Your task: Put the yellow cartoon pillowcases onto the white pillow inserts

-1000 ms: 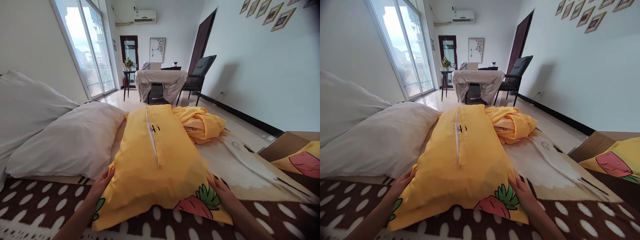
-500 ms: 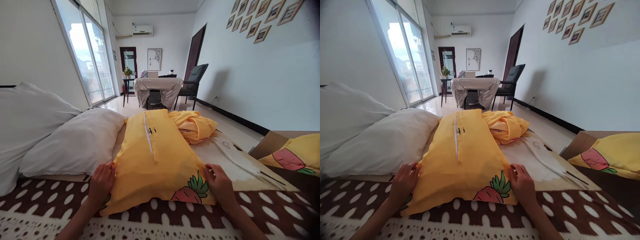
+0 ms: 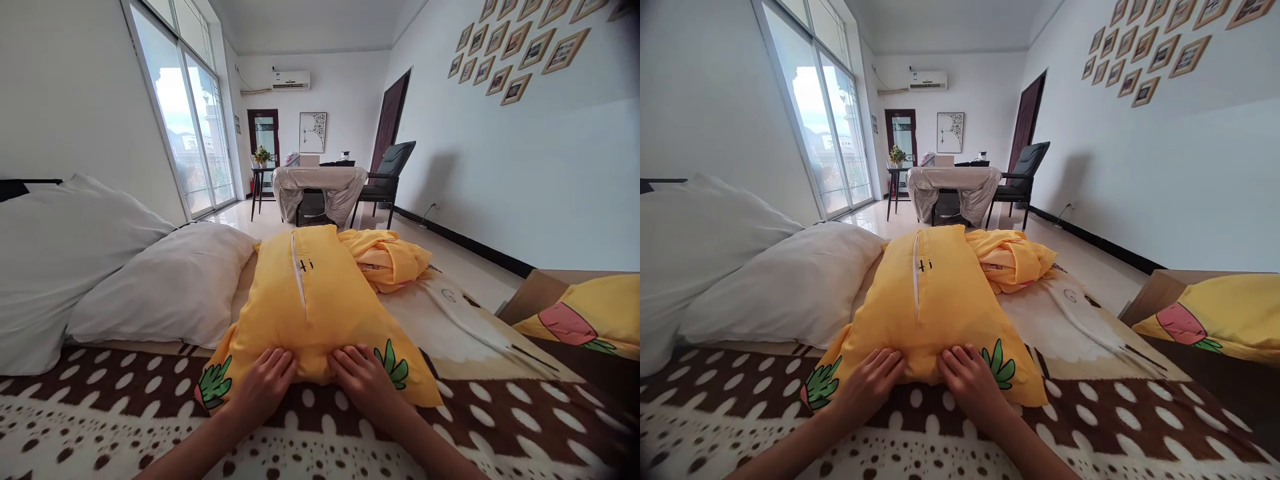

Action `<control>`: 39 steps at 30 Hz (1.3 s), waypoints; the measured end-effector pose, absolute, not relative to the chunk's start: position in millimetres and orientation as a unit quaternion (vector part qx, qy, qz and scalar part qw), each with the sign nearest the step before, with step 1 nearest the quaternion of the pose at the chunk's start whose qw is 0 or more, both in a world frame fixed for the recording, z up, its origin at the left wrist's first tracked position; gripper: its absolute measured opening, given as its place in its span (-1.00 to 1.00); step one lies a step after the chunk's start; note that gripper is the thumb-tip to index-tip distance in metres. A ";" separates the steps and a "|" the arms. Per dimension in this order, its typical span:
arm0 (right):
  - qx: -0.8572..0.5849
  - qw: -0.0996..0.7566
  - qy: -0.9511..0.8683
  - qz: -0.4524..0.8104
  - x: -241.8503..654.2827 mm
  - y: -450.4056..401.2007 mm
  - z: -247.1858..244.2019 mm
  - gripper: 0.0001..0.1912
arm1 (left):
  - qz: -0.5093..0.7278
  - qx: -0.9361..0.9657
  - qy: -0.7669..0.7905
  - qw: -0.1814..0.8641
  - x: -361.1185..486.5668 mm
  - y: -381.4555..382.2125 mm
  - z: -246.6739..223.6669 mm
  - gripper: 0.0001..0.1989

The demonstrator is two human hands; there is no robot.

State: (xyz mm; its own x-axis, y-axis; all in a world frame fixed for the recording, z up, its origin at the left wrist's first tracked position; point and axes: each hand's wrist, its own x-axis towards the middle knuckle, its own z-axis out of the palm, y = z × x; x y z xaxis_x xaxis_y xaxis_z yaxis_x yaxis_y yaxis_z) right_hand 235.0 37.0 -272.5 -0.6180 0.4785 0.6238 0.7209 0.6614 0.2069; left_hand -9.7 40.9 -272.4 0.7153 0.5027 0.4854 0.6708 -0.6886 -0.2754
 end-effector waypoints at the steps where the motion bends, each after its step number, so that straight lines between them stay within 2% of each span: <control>1: -0.356 0.277 -0.869 -0.203 234.0 37.1 -271.9 -0.85 | -0.187 -0.899 -0.344 0.197 -8.4 40.5 -273.3 -0.81; 4: -0.410 0.269 -0.858 -0.155 226.2 36.0 -267.2 -0.96 | -0.172 -0.886 -0.408 0.138 0.0 37.2 -276.7 -0.86; 10: -0.469 0.190 -0.852 -0.133 213.2 38.4 -264.6 -0.96 | -0.135 -0.896 -0.414 0.090 14.6 29.0 -294.1 -0.85; 13: -0.462 0.154 -0.862 -0.141 213.2 39.3 -266.9 -0.97 | -0.184 -0.892 -0.407 0.072 15.9 27.0 -289.1 -0.88; 17: -0.463 0.121 -0.869 -0.124 212.9 42.3 -265.4 -0.91 | -0.252 -0.878 -0.384 0.135 20.3 30.4 -268.8 -0.86; 21: -0.473 0.105 -0.871 -0.084 212.8 45.4 -256.6 -0.89 | -0.208 -0.890 -0.354 0.195 27.9 38.7 -265.7 -0.93; 25: -0.466 0.110 -0.878 -0.008 216.4 47.3 -244.9 -0.89 | -0.187 -0.901 -0.354 0.164 29.6 45.4 -274.7 -0.93; 31: -0.451 0.045 -0.890 0.046 215.1 50.3 -225.4 -0.87 | -0.163 -0.919 -0.348 0.088 27.9 47.2 -279.3 -0.90; 33: -0.452 0.073 -0.887 0.056 209.3 49.6 -220.6 -0.87 | -0.170 -0.922 -0.342 0.068 28.7 46.8 -279.8 -0.88; 35: -0.459 0.143 -0.876 0.050 199.9 49.8 -218.4 -0.86 | -0.190 -0.923 -0.334 0.035 30.3 46.5 -279.3 -0.79; 37: -0.470 0.198 -0.860 0.021 187.3 53.3 -218.5 -0.70 | -0.228 -0.915 -0.332 -0.016 32.0 46.4 -276.5 -0.76; 39: -0.491 0.209 -0.846 -0.015 172.8 61.8 -218.6 -0.57 | -0.265 -0.901 -0.337 -0.061 33.1 46.1 -271.1 -0.81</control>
